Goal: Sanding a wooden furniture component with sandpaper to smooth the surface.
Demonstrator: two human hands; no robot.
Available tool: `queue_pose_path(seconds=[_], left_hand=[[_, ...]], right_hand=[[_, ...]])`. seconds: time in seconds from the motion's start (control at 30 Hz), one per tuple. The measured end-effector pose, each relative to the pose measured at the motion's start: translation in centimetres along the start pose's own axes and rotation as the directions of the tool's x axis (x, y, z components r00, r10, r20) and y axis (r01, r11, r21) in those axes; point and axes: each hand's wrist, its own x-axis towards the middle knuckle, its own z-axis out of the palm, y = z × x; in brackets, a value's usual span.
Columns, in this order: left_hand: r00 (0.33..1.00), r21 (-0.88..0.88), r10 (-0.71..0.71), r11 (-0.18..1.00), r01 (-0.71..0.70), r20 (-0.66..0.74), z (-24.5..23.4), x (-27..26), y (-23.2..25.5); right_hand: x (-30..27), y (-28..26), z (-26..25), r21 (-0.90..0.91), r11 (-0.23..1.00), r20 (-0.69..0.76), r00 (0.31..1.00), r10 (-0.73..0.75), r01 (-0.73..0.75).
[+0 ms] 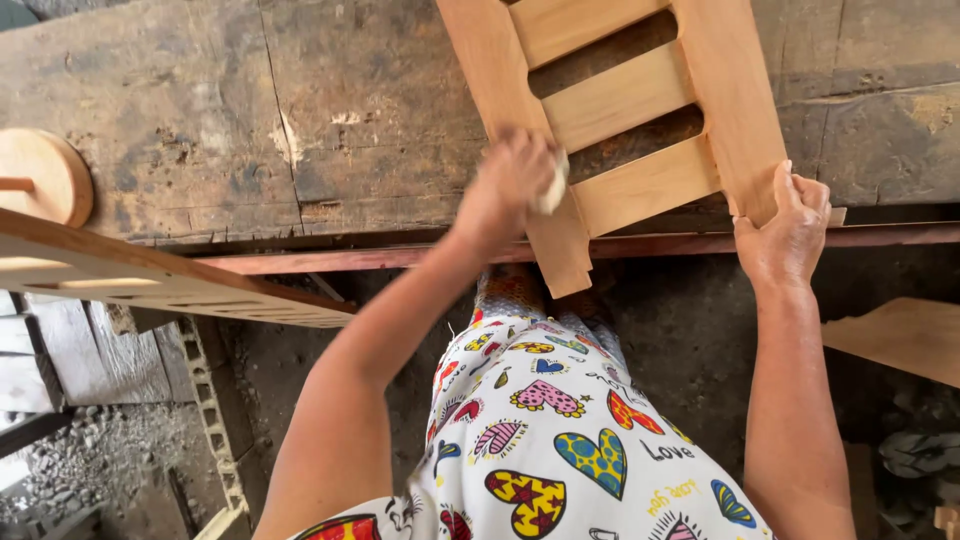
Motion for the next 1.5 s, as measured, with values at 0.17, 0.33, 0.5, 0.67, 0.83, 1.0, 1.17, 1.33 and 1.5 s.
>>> queue_pose_path(seconds=[0.17, 0.33, 0.5, 0.67, 0.83, 1.0, 1.17, 1.33, 1.5], left_hand=[[0.858, -0.525, 0.278, 0.696, -0.490, -0.432, 10.3, -4.7, 8.2], [0.815, -0.631, 0.007, 0.630, -0.453, -0.579, 12.9, 3.6, 0.2], [0.664, -0.521, -0.356, 0.851, -0.060, -0.658, 14.4, 5.9, -5.0], [0.730, -0.695, -0.437, 0.716, -0.071, -0.526, 13.8, 4.4, -3.6], [0.762, -0.855, -0.427, 0.408, -0.320, -0.488, 4.5, 1.9, 3.3], [0.877, -0.938, -0.358, -0.006, -0.346, -0.321, -1.2, -0.2, 8.7], [0.967, -0.606, -0.125, -0.794, 0.037, 0.222, -3.3, -0.6, 10.2], [0.960, -0.739, -0.245, -0.671, -0.065, 0.138, 1.1, -0.6, 10.6], [0.956, -0.929, -0.288, -0.366, -0.059, 0.053, 0.7, -2.9, 9.4]], right_hand=[[-0.4, 1.3, 0.7, -0.059, 0.990, -0.109, 0.985, -0.134, 0.129], [-0.3, -1.1, 0.1, -0.139, 0.989, -0.130, 0.990, -0.061, 0.043], [-1.2, -2.8, 0.4, -0.149, 0.985, -0.109, 0.991, 0.076, -0.092], [-5.0, -6.8, 1.2, 0.015, 0.993, -0.073, 0.991, 0.116, -0.116], [-8.7, -9.4, 3.0, 0.091, 0.987, -0.048, 0.990, 0.135, -0.130], [-10.8, -13.5, 1.8, 0.195, 0.963, -0.039, 0.979, 0.198, -0.187], [-11.4, -17.6, 0.9, 0.794, 0.534, 0.127, 0.939, 0.320, -0.290], [-11.8, -17.3, 2.8, 0.951, 0.146, 0.197, 0.900, 0.389, -0.271], [-11.5, -17.8, 0.0, 0.964, 0.073, 0.221, 0.923, 0.315, -0.256]])
